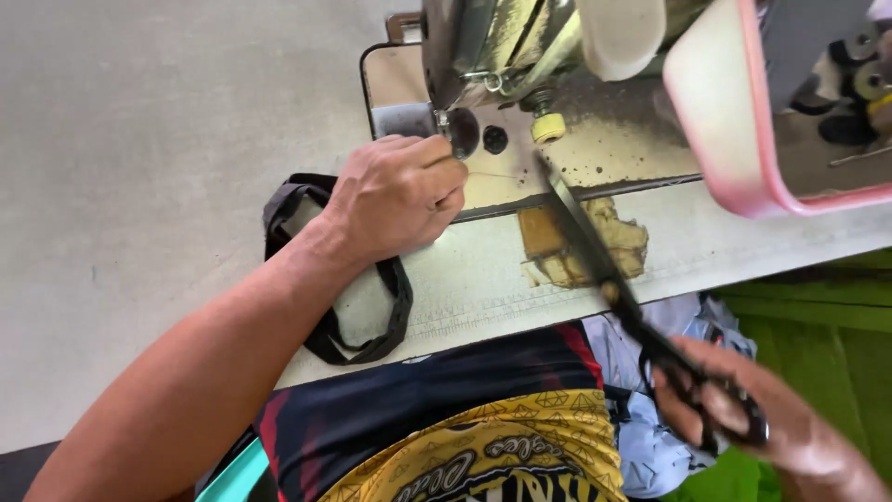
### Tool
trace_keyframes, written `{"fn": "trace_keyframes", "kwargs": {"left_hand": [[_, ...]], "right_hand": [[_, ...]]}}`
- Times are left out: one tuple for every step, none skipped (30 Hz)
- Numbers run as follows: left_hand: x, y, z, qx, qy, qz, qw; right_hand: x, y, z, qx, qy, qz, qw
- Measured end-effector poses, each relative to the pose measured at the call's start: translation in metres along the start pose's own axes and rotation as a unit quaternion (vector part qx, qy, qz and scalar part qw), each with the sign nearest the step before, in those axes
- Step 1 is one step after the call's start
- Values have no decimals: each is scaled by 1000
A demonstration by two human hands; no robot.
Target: The person is repairing an industrial sewing machine by disassembling parts, inspecting components, and making adjustments using scissors and hands.
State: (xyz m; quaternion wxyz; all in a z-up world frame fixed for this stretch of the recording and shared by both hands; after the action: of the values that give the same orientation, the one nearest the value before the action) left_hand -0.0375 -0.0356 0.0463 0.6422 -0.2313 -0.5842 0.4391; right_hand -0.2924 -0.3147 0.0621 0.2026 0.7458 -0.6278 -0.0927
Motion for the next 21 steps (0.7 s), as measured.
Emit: {"fn": "trace_keyframes", "kwargs": {"left_hand": [[-3, 0, 1, -10, 8, 8, 1000], [0, 1, 4, -11, 10, 2, 1000], [1, -2, 5, -13, 12, 7, 1000], [2, -6, 7, -15, 13, 13, 1000], [1, -6, 9, -20, 18, 12, 1000], [1, -5, 10, -21, 24, 7, 999], [1, -3, 10, -18, 26, 3, 999], [1, -4, 11, -20, 27, 3, 999], [2, -3, 11, -17, 30, 4, 999], [4, -1, 11, -15, 32, 5, 999], [2, 3, 6, -13, 28, 6, 1000], [1, 7, 0, -2, 43, 6, 999], [-2, 11, -5, 10, 60, 7, 998], [0, 12, -12, 14, 59, 8, 998], [3, 13, -20, 37, 45, -2, 998], [7, 15, -28, 59, 31, -12, 998], [8, 11, -32, 62, 29, -13, 998], [9, 8, -36, 77, 37, -9, 996], [9, 6, -39, 93, 49, -6, 994], [7, 7, -38, 97, 50, -6, 994], [7, 5, -40, 100, 56, 12, 993]], "right_hand": [[-17, 12, 5, -4, -132, -30, 991], [-29, 8, -1, -5, -138, -30, 990], [-41, 5, -7, -20, -150, -30, 988], [-51, 2, -13, -35, -162, -30, 986], [-52, -1, -13, -34, -164, -24, 986], [-54, -5, -12, -37, -155, -23, 987], [-55, -11, -12, -40, -143, -27, 988], [-55, -11, -7, -39, -144, -25, 989], [-54, -13, -1, -51, -159, -5, 986], [-53, -15, 4, -62, -173, 14, 983], [-50, -16, 4, -62, -171, 10, 983], [-45, -18, 4, -41, -145, 23, 988], [-40, -18, 4, -22, -119, 36, 992], [-22, -14, 13, -24, -117, 33, 992], [-3, -12, 24, -42, -85, 45, 994], [16, -10, 34, -60, -53, 56, 995], [20, -20, 10, -61, -53, 52, 995], [34, -27, -5, -181, 79, 171, 965], [48, -26, -23, -298, 208, 281, 888], [43, -40, -39, -301, 210, 279, 887], [43, -56, -59, -308, 302, 288, 855]]}}
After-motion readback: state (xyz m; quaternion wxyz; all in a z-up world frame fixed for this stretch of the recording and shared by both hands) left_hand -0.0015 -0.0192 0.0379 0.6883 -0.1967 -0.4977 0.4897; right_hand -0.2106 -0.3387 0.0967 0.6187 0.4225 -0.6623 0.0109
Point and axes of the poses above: each hand's wrist, its own y-axis away from the middle knuckle, its own x-axis out of the back of the hand, z = x × y, the point moved 4 cm from there along -y, towards the middle knuckle, and after that the axes turned 11 degrees about z, right-handed, at the moved point
